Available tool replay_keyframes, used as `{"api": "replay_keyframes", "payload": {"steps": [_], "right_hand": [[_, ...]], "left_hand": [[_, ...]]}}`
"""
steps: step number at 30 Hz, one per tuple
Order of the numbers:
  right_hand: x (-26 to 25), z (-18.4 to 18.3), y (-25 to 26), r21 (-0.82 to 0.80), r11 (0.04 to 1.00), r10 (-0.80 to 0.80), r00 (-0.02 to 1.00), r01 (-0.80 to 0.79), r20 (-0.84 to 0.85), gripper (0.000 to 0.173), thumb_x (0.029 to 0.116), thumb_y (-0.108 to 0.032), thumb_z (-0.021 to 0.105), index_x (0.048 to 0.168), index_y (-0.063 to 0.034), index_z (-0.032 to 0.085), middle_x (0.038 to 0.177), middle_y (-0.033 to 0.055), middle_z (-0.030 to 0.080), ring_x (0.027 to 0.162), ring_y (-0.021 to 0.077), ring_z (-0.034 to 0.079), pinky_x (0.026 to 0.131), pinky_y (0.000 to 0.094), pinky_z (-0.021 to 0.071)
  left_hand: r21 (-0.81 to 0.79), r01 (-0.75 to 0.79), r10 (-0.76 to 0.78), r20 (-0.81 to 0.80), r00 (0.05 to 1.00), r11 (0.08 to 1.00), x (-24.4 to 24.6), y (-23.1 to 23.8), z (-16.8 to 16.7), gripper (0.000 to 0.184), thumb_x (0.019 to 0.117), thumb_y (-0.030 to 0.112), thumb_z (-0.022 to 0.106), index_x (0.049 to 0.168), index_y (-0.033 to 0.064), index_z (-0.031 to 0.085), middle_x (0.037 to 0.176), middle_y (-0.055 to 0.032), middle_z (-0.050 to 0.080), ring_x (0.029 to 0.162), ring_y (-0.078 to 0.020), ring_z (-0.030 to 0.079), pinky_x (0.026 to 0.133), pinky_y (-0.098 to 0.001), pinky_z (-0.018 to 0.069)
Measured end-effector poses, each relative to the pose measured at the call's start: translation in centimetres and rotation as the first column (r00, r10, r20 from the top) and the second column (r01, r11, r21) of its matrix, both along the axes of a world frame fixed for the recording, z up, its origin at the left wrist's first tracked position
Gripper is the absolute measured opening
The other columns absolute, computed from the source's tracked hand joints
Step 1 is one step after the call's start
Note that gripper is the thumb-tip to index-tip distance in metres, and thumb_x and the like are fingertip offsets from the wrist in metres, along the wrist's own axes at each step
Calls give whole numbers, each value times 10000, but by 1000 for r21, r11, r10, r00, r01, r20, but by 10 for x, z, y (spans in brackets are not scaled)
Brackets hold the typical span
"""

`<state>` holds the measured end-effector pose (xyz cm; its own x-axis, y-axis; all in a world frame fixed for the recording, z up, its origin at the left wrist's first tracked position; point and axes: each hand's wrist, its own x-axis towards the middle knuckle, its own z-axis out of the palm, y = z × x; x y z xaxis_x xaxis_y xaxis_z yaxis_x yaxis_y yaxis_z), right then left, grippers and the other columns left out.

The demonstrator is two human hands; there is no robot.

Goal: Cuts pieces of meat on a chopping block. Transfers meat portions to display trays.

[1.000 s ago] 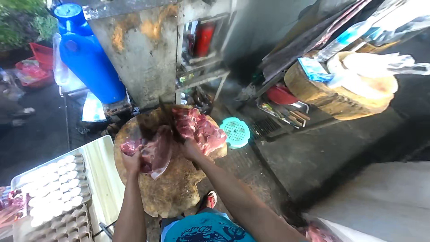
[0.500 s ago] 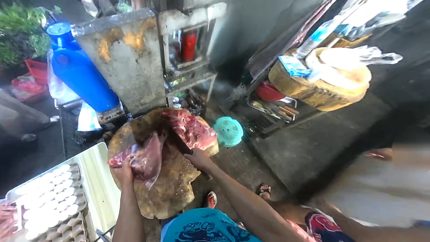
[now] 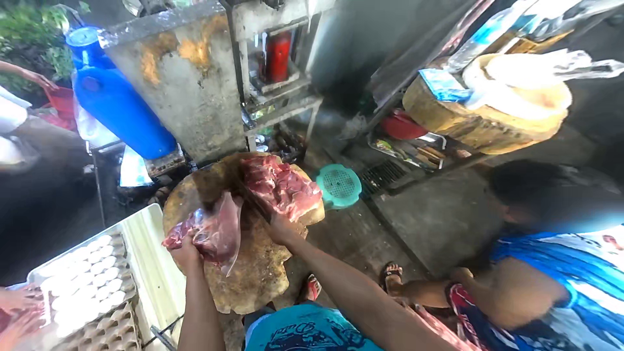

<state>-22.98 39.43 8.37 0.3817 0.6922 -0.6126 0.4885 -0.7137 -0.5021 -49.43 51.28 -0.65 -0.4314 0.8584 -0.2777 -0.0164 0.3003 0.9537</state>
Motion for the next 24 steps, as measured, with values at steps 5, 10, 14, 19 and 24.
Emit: {"api": "replay_keyframes", "payload": {"steps": [5, 10, 14, 19, 24], "right_hand": [[-7, -23, -70, -62, 996, -73, 996, 70, -42, 523, 1012, -526, 545, 1201, -48, 643, 1052, 181, 708, 1004, 343, 705, 894, 566, 564], [20, -13, -162, -50, 984, -176, 979, 171, -101, 488, 991, -529, 591, 1192, -91, 668, 951, 146, 709, 897, 311, 703, 835, 552, 567], [51, -14, -232, -54, 972, -232, 971, 229, -61, 485, 987, -540, 599, 1207, -114, 675, 956, 129, 718, 907, 300, 708, 844, 544, 570], [76, -6, -308, -71, 915, -400, 916, 397, -34, 471, 980, -519, 637, 1152, -83, 680, 904, 136, 710, 859, 304, 705, 809, 547, 571], [94, 4, -368, -53, 865, -500, 866, 498, -15, 455, 990, -482, 645, 1133, -51, 674, 871, 154, 688, 828, 323, 682, 785, 563, 549]], "left_hand": [[3, -10, 9, 88, 996, 1000, -13, 2, -13, 657, 908, 140, 729, 1470, 19, 412, 1200, -191, 670, 1011, -260, 704, 849, -463, 613], [32, 171, -173, 131, 976, 985, -12, -8, 4, 629, 968, 145, 655, 1512, 56, 353, 1236, -184, 640, 1005, -251, 689, 829, -463, 608], [-20, 249, -249, -166, 954, 968, 7, -33, 23, 785, 906, 198, 743, 1553, 49, 324, 1382, -202, 584, 1203, -275, 628, 997, -477, 551], [-122, 286, -306, -527, 793, 951, 31, -57, 44, 906, 858, 308, 824, 1535, -33, 328, 1421, -263, 553, 1310, -359, 566, 1109, -525, 464], [-44, 456, -306, -798, 520, 889, 83, -87, 139, 981, 893, 324, 767, 1612, -30, 201, 1635, -319, 247, 1501, -475, 300, 1220, -578, 298]]}}
